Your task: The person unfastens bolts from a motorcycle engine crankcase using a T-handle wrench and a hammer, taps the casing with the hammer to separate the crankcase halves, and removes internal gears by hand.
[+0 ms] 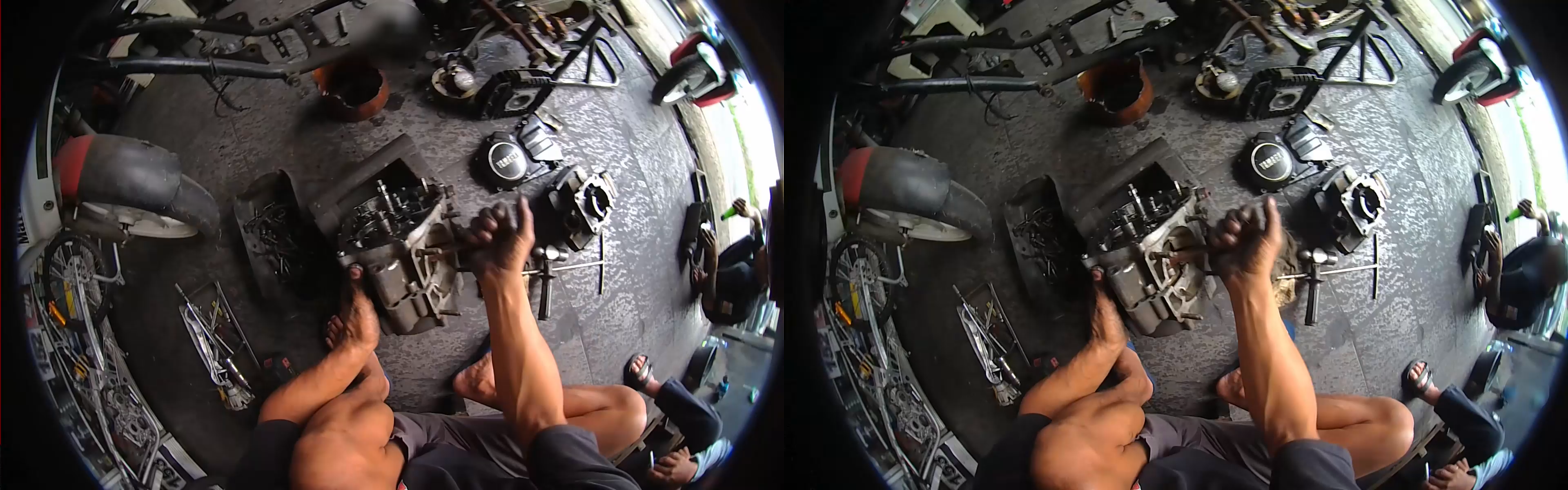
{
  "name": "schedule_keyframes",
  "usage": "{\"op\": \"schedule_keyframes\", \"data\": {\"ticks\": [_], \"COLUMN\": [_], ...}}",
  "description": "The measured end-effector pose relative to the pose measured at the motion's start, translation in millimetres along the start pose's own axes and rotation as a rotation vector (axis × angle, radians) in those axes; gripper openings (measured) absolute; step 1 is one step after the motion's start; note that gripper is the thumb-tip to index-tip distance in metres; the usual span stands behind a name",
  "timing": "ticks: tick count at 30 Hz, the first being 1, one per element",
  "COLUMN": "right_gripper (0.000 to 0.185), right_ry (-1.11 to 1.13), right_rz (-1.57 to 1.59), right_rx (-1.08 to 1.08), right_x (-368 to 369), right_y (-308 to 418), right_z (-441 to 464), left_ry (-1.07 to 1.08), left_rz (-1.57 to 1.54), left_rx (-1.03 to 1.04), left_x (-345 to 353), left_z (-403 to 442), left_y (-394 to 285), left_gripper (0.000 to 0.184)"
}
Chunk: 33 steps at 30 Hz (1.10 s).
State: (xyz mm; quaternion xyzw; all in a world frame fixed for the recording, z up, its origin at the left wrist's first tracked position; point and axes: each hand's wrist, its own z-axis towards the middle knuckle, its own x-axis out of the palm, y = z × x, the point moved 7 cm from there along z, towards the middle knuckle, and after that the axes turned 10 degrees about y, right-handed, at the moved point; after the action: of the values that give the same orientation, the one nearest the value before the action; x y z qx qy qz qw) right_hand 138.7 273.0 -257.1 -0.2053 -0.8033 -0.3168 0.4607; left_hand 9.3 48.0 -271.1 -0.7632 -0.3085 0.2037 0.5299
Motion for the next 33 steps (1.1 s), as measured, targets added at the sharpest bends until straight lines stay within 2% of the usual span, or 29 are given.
{"op": "schedule_keyframes", "data": {"ticks": [1,3,5,7,9,10,13,14,15,17,19,21,23,25,27,30,33], "right_gripper": [0.047,0.049,0.051,0.055,0.057,0.058,0.061,0.062,0.063,0.063,0.059,0.057,0.056,0.056,0.061,0.068,0.059], "right_ry": [0.070,0.009,-0.064,0.230,0.275,0.222,0.423,0.503,0.473,0.658,0.394,0.240,0.327,0.234,0.528,0.541,0.227], "right_rz": [0.028,-0.006,-0.095,-0.013,0.004,0.031,-0.062,-0.206,-0.256,-0.225,-0.116,0.000,-0.010,-0.079,-0.235,-0.338,-0.113], "right_rx": [-0.018,-0.015,-0.141,-0.176,-0.165,-0.137,-0.032,-0.004,0.005,0.034,0.008,-0.021,-0.018,-0.062,-0.060,-0.072,0.045], "right_x": [4.8,19.6,33.1,50.1,49.6,55.4,61.8,70.3,67.8,79.8,66.6,39.4,45.0,57.1,78.8,88.0,63.2], "right_y": [0.4,-14.3,-28.8,-28.7,-29.6,-29.3,-36.5,-36.3,-35.7,-35.8,-29.9,-23.7,-22.1,-21.8,-27.5,-24.0,-18.7], "right_z": [-6.8,-24.6,-37.0,-41.5,-42.3,-42.6,-44.9,-45.7,-45.7,-41.4,-34.4,-15.7,-15.0,-29.5,-43.3,-46.5,-33.2], "left_ry": [-0.015,-0.012,-0.002,0.004,0.009,0.013,0.013,0.011,0.015,0.013,0.010,0.009,0.004,-0.019,-0.039,-0.007,0.030], "left_rz": [0.032,0.011,-0.026,-0.050,-0.057,-0.054,-0.063,-0.070,-0.073,-0.077,-0.080,-0.088,-0.137,-0.147,-0.157,-0.228,-0.166], "left_rx": [0.010,0.006,0.002,0.002,0.003,0.009,0.013,0.016,0.020,0.031,0.040,0.036,0.023,0.063,0.113,0.123,0.082], "left_x": [0.7,2.8,5.5,6.9,7.5,8.3,7.7,8.6,9.2,9.4,9.7,10.1,11.5,13.2,13.3,11.1,8.8], "left_z": [-0.9,-2.0,-1.7,-0.1,-0.2,-0.1,-0.5,-0.4,0.2,1.6,3.0,2.3,4.2,6.3,11.6,18.5,16.2], "left_y": [-9.2,-11.8,-7.6,-5.5,-5.2,-6.5,-6.3,-5.9,-6.2,-7.4,-7.6,-7.3,-8.1,-9.2,-13.5,-17.8,-17.3], "left_gripper": [0.068,0.068,0.068,0.069,0.069,0.069,0.069,0.070,0.070,0.070,0.070,0.071,0.073,0.073,0.073,0.076,0.078]}}
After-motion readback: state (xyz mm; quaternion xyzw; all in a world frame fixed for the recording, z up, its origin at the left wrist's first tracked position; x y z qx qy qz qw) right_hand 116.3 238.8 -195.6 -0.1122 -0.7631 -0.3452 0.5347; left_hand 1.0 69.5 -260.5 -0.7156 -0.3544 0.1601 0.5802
